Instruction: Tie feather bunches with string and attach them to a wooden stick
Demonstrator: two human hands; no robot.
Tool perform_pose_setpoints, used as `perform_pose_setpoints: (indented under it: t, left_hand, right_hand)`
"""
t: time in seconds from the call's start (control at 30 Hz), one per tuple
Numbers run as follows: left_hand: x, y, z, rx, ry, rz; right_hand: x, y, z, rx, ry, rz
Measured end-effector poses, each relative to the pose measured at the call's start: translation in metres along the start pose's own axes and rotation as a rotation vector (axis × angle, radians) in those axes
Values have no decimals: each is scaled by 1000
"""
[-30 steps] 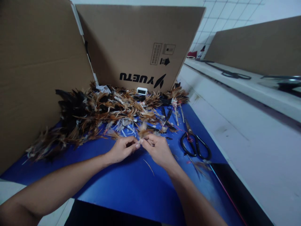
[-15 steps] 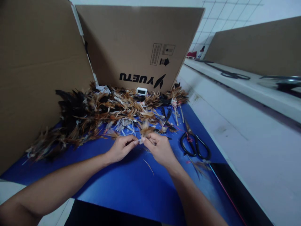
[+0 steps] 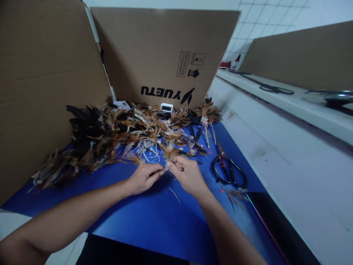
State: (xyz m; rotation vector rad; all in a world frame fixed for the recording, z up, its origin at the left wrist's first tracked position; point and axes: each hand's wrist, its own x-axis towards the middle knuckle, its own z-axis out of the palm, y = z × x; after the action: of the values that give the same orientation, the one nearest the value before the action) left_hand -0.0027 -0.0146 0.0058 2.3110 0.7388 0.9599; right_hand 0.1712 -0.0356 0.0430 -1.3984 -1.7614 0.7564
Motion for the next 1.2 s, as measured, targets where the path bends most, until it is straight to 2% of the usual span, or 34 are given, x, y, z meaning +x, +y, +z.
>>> perform_pose_setpoints:
  t: [0.3, 0.47, 0.63, 0.83, 1.2]
  left_hand:
    - [4, -2, -3, -355, 116, -288]
    - [5, -4, -2, -581, 167, -363]
    - [6, -1, 0, -717, 202, -446]
    - [6, 2, 1, -802, 246, -472]
    - [4, 6, 3, -922, 287, -366]
  right_hand:
    - [2, -3, -5, 69, 6, 83]
    - [2, -4, -1, 145, -44, 109]
    - [1, 0, 2, 231, -97, 148]
    - [1, 2, 7, 387, -174, 212]
    - [1, -1, 6, 677, -282, 334]
